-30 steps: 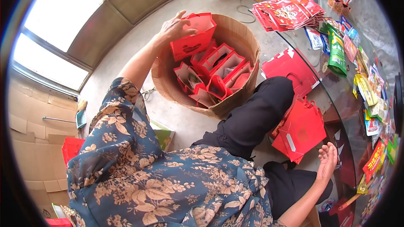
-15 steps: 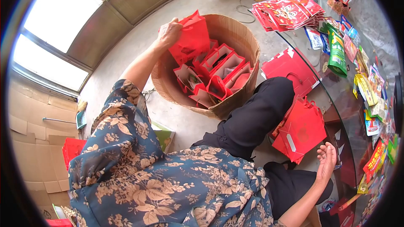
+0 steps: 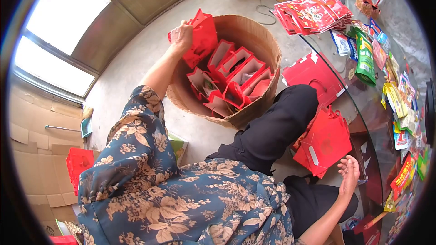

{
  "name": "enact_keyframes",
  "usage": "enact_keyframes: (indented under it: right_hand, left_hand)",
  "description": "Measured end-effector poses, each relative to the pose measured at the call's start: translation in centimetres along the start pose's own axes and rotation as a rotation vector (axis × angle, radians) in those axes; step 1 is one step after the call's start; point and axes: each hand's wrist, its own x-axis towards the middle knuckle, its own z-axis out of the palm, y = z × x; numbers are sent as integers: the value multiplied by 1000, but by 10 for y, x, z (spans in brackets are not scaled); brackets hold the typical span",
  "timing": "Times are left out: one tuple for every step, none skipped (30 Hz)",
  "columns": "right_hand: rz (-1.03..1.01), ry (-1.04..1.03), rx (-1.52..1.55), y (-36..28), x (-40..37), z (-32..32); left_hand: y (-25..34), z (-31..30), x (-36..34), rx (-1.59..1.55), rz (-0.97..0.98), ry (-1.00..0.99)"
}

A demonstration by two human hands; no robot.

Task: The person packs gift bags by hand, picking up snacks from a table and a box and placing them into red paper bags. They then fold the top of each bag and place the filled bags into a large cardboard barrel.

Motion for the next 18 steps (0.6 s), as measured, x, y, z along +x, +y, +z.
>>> enact_keyframes:
  right_hand:
    - [1,3,-10,1,-1,0]
    - [2,4,-17,1,-2,0]
    - [3,2,-29,1,-3,0]
    - [3,-2,-40,1,-3,1]
    - [6,-6,-51,2,-3,1]
    - [14,-12,-66,3,-5,1]
    - [18,-18,-81,4,-5,1]
    - [21,-25,-97,4,-4,2]
    - [23,-36,-110,3,-4,2]
    - [24,-50,-123,4,-4,2]
    - [24,-64,-135,5,-3,3]
    - [24,-78,-157,4,-2,5]
    - [24,-92,-179,4,-3,6]
    - [25,-104,-203,3,-4,7]
    - [28,-117,-231,4,-3,8]
    - [31,-129,-260,6,-4,9]
    - [35,-141,-289,7,-4,9]
    - [50,-144,-311,7,-6,9]
  left_hand:
    - [-2,4,1,-22,-31,-11]
    - [-9,9,5,-42,-62,-21]
    - [-16,13,8,-60,-93,-32]
    - [-22,15,12,-62,-105,-27]
    - [-29,17,16,-64,-117,-25]
    - [-32,20,17,-67,-129,-24]
    - [-30,12,20,-64,-180,-61]
    - [-30,11,22,-61,-181,-66]
    - [-31,11,27,-56,-185,-71]
    - [-32,7,29,-50,-189,-75]
    - [-30,4,33,-52,-192,-91]
    - [-26,2,35,-45,-183,-89]
    - [-20,-3,36,-40,-173,-88]
    - [-13,-6,37,-36,-162,-88]
    - [-9,-5,44,-15,-151,-127]
    - [-4,-6,48,-11,-130,-134]
    - [0,-7,52,-8,-109,-141]
    - [6,-8,55,-4,-87,-147]
